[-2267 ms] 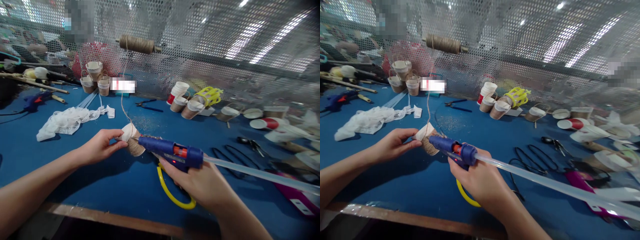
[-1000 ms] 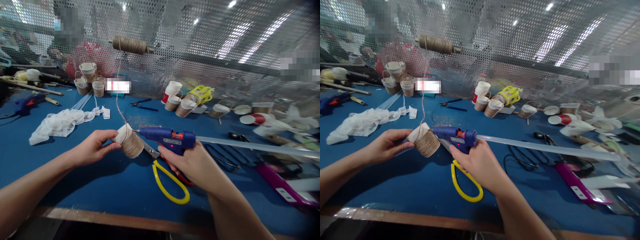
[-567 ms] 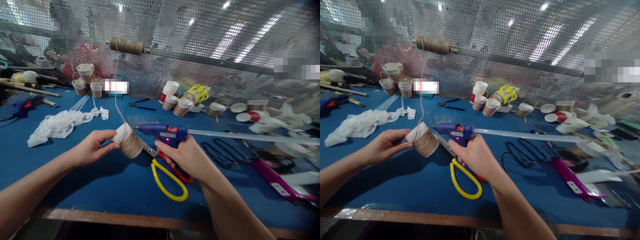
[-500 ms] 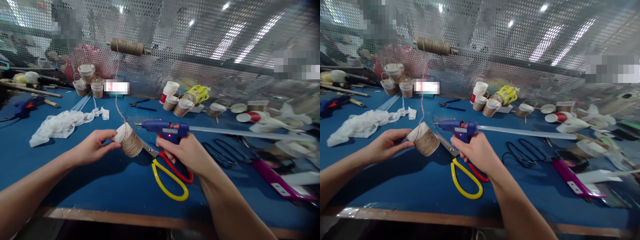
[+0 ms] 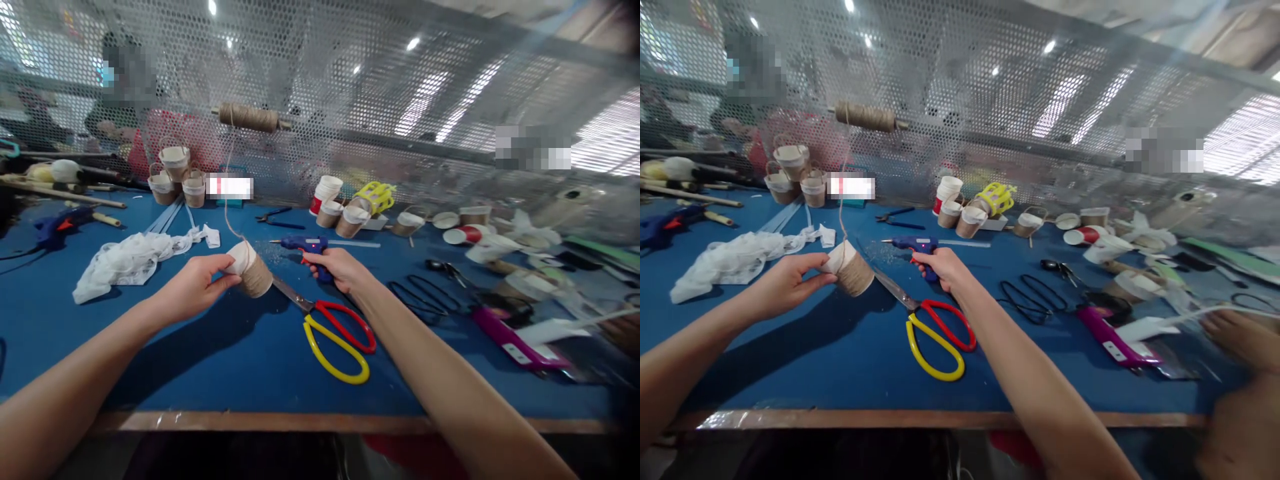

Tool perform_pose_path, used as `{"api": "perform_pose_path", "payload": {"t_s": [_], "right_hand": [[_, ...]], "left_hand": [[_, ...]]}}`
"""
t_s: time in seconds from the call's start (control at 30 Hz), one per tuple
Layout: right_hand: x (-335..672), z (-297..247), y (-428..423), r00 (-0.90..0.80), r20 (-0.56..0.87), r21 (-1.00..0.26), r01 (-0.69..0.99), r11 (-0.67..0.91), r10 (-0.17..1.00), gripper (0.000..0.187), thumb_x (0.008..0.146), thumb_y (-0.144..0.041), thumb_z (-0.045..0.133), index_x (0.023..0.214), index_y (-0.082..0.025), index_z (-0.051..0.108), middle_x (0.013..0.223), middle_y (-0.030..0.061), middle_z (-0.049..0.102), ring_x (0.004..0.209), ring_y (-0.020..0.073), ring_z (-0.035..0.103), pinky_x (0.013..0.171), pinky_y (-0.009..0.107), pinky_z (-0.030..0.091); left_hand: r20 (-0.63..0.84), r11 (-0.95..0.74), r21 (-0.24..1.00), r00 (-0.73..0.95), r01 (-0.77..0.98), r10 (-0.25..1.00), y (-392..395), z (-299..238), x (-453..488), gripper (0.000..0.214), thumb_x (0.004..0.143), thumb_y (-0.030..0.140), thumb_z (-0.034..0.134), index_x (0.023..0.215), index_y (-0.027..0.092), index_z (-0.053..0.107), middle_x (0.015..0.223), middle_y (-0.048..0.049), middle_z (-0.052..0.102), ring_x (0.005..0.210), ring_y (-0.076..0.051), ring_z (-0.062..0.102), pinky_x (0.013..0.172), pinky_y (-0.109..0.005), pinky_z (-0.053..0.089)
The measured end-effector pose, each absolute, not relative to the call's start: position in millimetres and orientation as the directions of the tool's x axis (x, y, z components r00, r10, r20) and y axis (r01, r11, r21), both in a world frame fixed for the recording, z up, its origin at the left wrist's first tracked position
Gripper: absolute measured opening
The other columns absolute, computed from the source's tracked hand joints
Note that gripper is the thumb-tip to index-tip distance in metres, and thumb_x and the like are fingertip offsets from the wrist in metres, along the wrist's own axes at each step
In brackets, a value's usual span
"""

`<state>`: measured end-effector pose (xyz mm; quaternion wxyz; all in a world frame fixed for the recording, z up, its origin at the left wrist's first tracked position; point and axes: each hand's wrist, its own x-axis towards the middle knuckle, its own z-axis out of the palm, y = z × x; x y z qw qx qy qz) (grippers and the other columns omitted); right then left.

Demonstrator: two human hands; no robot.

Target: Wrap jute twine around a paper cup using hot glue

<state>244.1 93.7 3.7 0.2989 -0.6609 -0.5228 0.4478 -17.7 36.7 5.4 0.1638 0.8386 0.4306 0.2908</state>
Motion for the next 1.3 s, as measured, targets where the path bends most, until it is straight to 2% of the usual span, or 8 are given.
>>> {"api": "perform_pose_path", "payload": {"t_s": [0.1,0.27,0.43,0.6,0.73,0.83,0.93,1.3], "right_hand": [[237,-3,101,0.049,-0.29,-0.81,0.52,-0.272,0.956,0.028,0.086,-0.031,0.05,0.109,-0.015,0.053,0.107,0.0072,0.057,0.088,0.017,0.058,0.074,0.036,0.049],[228,-3,109,0.079,-0.213,-0.706,0.677,-0.209,0.974,0.029,0.086,-0.031,0.05,0.111,-0.016,0.053,0.112,0.0076,0.055,0.093,0.0188,0.056,0.078,0.039,0.048],[213,17,101,0.002,-0.078,-0.704,0.708,-0.056,0.997,0.027,0.084,-0.035,0.051,0.086,-0.011,0.064,0.106,0.0144,0.059,0.103,0.0255,0.051,0.087,0.037,0.04],[179,31,80,-0.301,-0.09,-0.856,0.511,0.081,0.95,0.045,0.087,-0.048,0.036,0.081,-0.017,0.069,0.095,0.0067,0.067,0.09,0.0175,0.059,0.079,0.028,0.044],[163,32,73,-0.485,-0.092,-0.996,0.062,-0.071,0.87,0.026,0.076,-0.041,0.058,0.071,-0.017,0.067,0.086,0.0057,0.067,0.074,0.0133,0.058,0.07,0.026,0.045],[165,36,67,-0.436,-0.014,-0.996,-0.078,-0.053,0.9,0.017,0.067,-0.031,0.067,0.058,-0.018,0.063,0.085,0.0025,0.065,0.074,0.0102,0.055,0.072,0.024,0.042],[174,41,58,-0.335,0.091,-0.988,-0.152,0.042,0.938,0.011,0.064,-0.028,0.069,0.061,-0.018,0.065,0.079,0.0009,0.064,0.074,0.0097,0.053,0.075,0.024,0.04],[191,36,34,-0.091,0.26,-0.955,0.124,0.27,0.961,0.015,0.068,-0.032,0.066,0.067,-0.018,0.061,0.065,-0.0009,0.059,0.062,0.0112,0.051,0.063,0.027,0.04]], "left_hand": [[0.345,-0.59,0.533,0.481,0.607,0.806,37,6,-16,0.02,0.082,0.025,0.042,0.067,0.015,0.048,0.061,0.0006,0.051,0.058,-0.012,0.046,0.055,-0.023,0.035],[0.333,-0.601,0.511,0.503,0.615,0.797,36,8,-14,0.017,0.082,0.021,0.043,0.066,0.015,0.047,0.061,0.0005,0.05,0.057,-0.012,0.045,0.055,-0.024,0.035],[0.319,-0.62,0.5,0.537,0.604,0.781,33,10,-14,0.016,0.082,0.02,0.044,0.067,0.015,0.047,0.064,-0.0004,0.052,0.06,-0.013,0.047,0.057,-0.024,0.037],[0.284,-0.629,0.531,0.579,0.568,0.764,28,13,-11,0.012,0.082,0.019,0.044,0.073,0.014,0.05,0.068,-0.0014,0.055,0.062,-0.013,0.049,0.06,-0.024,0.038],[0.255,-0.605,0.61,0.597,0.511,0.761,28,13,-11,0.016,0.082,0.023,0.043,0.07,0.014,0.05,0.065,0.0007,0.053,0.061,-0.012,0.047,0.059,-0.023,0.037],[0.249,-0.559,0.703,0.584,0.439,0.772,29,12,-13,0.018,0.083,0.026,0.044,0.072,0.014,0.051,0.066,0.0014,0.051,0.063,-0.011,0.046,0.061,-0.022,0.038],[0.235,-0.501,0.784,0.572,0.366,0.786,29,12,-14,0.019,0.082,0.029,0.045,0.078,0.012,0.053,0.069,0.0007,0.051,0.065,-0.011,0.046,0.062,-0.023,0.038],[0.187,-0.434,0.853,0.607,0.289,0.773,25,15,-12,0.018,0.082,0.028,0.049,0.08,0.011,0.056,0.072,0.0,0.053,0.067,-0.011,0.048,0.064,-0.022,0.04]]}}
